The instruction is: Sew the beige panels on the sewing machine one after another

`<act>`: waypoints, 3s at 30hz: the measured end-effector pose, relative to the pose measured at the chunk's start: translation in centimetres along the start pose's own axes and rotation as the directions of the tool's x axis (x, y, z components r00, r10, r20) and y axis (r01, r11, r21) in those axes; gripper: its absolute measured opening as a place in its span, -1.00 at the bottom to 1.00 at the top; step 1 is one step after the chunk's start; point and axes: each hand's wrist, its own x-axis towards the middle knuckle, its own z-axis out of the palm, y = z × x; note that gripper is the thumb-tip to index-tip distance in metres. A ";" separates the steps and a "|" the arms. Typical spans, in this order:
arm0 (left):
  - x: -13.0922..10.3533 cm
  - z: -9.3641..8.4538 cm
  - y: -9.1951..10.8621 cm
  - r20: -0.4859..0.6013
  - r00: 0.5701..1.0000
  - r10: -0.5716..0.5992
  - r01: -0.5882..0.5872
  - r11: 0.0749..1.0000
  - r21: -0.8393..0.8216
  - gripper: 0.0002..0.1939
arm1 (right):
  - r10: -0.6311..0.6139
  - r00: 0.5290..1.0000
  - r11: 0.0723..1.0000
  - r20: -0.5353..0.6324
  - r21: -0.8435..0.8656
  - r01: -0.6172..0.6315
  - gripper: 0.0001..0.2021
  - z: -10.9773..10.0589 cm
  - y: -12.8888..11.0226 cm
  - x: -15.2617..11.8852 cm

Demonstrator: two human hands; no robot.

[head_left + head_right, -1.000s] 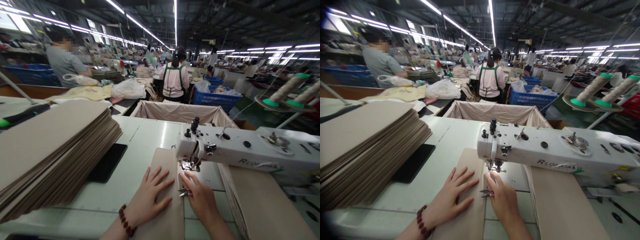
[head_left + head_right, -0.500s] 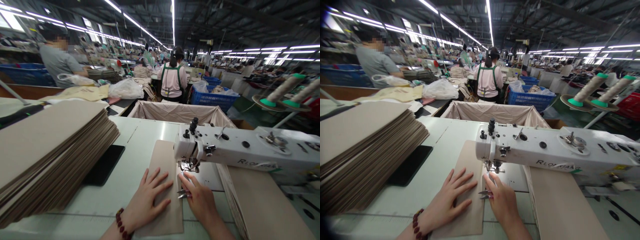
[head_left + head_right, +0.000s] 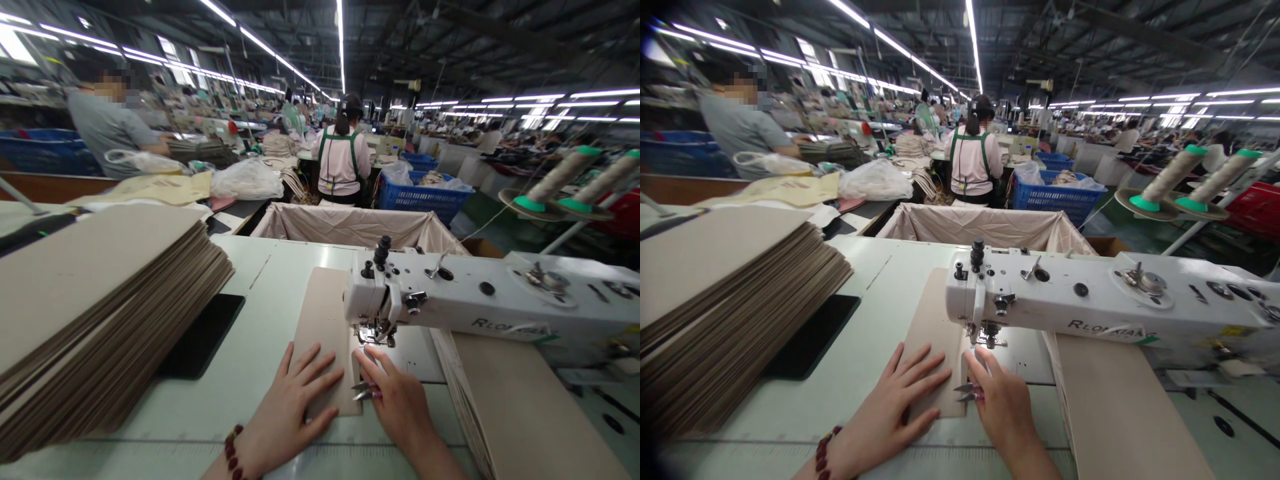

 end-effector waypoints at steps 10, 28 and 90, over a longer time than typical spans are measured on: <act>0.6 -0.2 -0.1 0.049 0.997 0.066 -0.066 0.998 -0.010 -0.38 | 0.003 1.000 1.000 0.015 0.024 -0.003 -0.32 0.2 0.2 0.0; 4.5 1.6 -2.6 0.003 0.999 0.039 -0.039 0.999 0.004 -0.44 | -0.056 0.995 0.997 -0.078 0.045 0.060 -0.62 1.1 0.8 0.0; -1.1 2.4 -1.3 -0.289 0.916 -0.277 0.328 0.933 0.147 -0.48 | -0.034 0.994 0.994 -0.107 0.104 0.045 -0.72 -2.7 -1.9 -2.6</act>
